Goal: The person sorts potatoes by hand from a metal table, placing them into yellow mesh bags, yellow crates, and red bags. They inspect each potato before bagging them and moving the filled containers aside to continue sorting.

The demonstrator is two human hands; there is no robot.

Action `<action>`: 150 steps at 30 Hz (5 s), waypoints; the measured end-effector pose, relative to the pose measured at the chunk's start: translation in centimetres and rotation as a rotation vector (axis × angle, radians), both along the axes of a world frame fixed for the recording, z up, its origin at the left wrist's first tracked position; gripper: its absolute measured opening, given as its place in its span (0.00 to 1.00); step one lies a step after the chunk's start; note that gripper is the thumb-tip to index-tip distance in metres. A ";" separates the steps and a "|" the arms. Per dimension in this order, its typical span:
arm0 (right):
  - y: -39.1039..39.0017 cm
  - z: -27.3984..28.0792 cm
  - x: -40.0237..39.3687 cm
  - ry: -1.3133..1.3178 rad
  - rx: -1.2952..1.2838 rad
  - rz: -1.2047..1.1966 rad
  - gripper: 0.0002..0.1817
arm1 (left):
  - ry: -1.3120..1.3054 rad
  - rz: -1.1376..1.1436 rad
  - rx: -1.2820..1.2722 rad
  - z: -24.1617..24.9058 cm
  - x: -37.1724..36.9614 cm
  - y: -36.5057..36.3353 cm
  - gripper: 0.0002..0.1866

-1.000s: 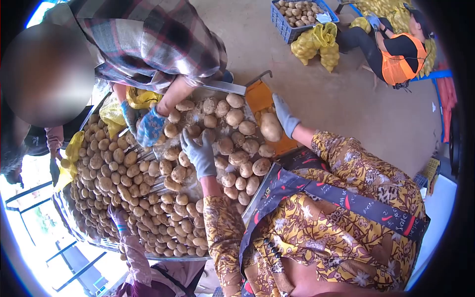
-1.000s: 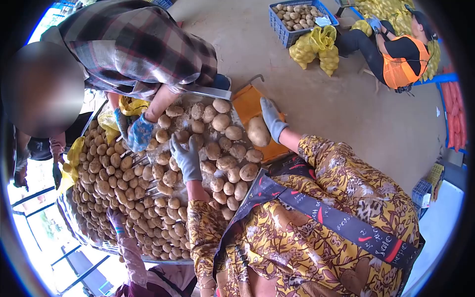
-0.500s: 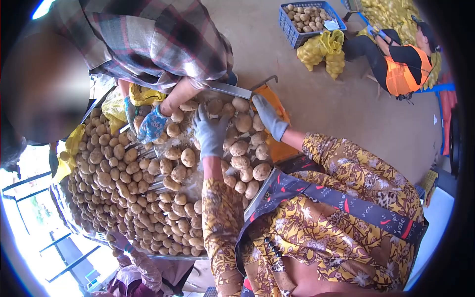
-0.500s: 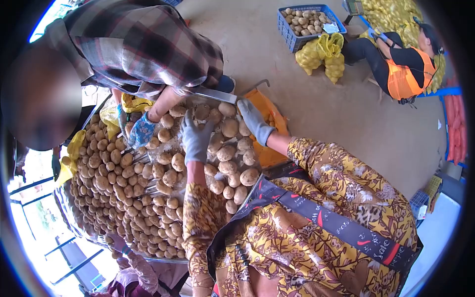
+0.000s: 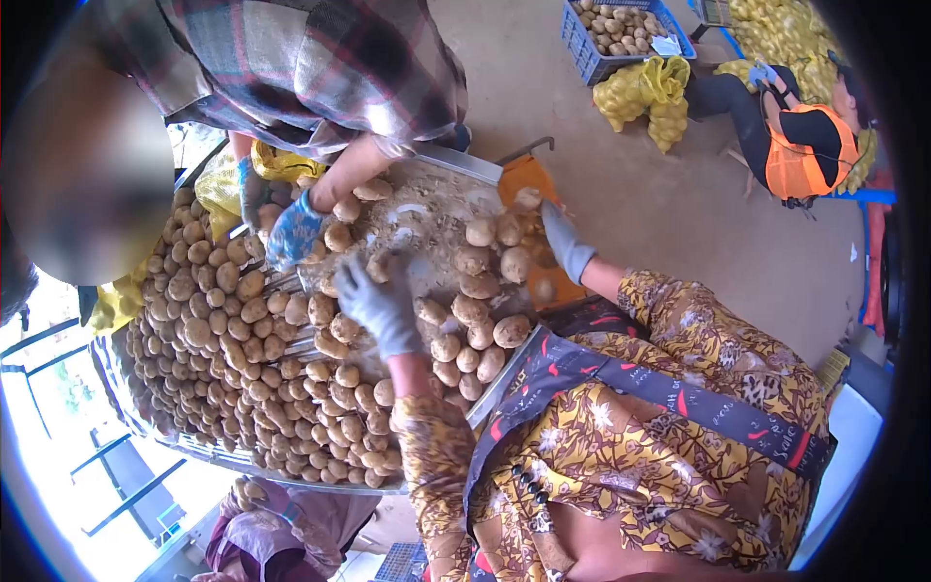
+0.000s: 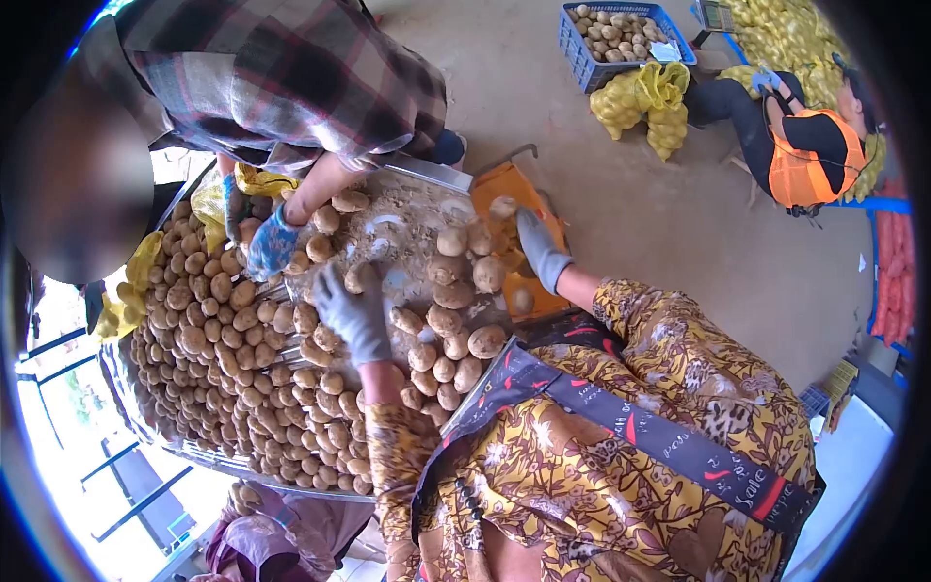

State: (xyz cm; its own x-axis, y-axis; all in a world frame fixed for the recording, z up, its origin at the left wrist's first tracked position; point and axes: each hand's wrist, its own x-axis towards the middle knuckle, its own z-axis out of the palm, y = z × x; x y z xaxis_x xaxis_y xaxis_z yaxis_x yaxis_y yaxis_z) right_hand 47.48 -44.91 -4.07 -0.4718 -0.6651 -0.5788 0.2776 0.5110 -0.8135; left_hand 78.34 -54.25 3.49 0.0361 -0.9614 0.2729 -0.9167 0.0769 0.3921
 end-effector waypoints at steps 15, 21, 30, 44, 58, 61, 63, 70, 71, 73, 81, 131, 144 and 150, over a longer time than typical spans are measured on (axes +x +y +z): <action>1.8 -3.8 -0.5 -0.020 -0.127 -0.003 0.30 | 0.112 -0.625 0.263 2.8 -9.5 13.0 0.39; 4.0 -4.7 -0.7 0.233 -0.108 -0.028 0.26 | 0.321 -0.204 0.106 1.8 0.0 16.3 0.45; 5.8 -3.7 2.2 -0.063 -0.018 0.172 0.27 | 0.168 0.279 0.435 0.1 8.1 28.3 0.59; 5.7 12.5 5.5 0.809 0.064 1.244 0.49 | 0.447 0.040 0.439 1.2 5.8 21.4 0.61; -0.4 9.3 8.9 0.733 -0.535 0.800 0.31 | 0.643 0.227 0.099 3.1 8.3 11.7 0.43; -0.6 7.1 3.5 1.081 -0.666 0.575 0.32 | 0.309 0.456 0.160 2.4 13.0 20.1 0.41; -0.5 4.8 1.1 0.977 -0.483 0.454 0.32 | 0.202 0.547 0.268 0.7 15.7 26.3 0.40; 1.0 2.8 7.8 1.078 -0.573 0.645 0.32 | 0.335 0.421 0.391 -2.0 10.9 27.2 0.25; 1.0 3.1 8.0 1.108 -0.535 0.665 0.31 | 0.441 0.363 0.353 -1.5 10.2 26.3 0.26; 0.8 3.2 7.9 1.153 -0.517 0.690 0.30 | 0.564 0.269 0.361 0.9 8.4 24.8 0.26; 1.3 2.9 7.4 1.295 -0.506 0.756 0.33 | 0.025 0.389 0.116 -1.2 15.1 16.1 0.34; -7.2 7.4 33.9 1.081 -0.976 1.515 0.31 | 1.952 0.714 0.151 0.6 15.3 29.2 0.31; -5.2 7.3 31.3 1.092 -1.083 1.808 0.20 | 1.546 0.797 -0.039 5.0 16.2 30.9 0.18; 1.8 8.3 26.0 0.942 -0.922 1.631 0.14 | 0.292 0.531 0.331 2.9 22.2 23.2 0.34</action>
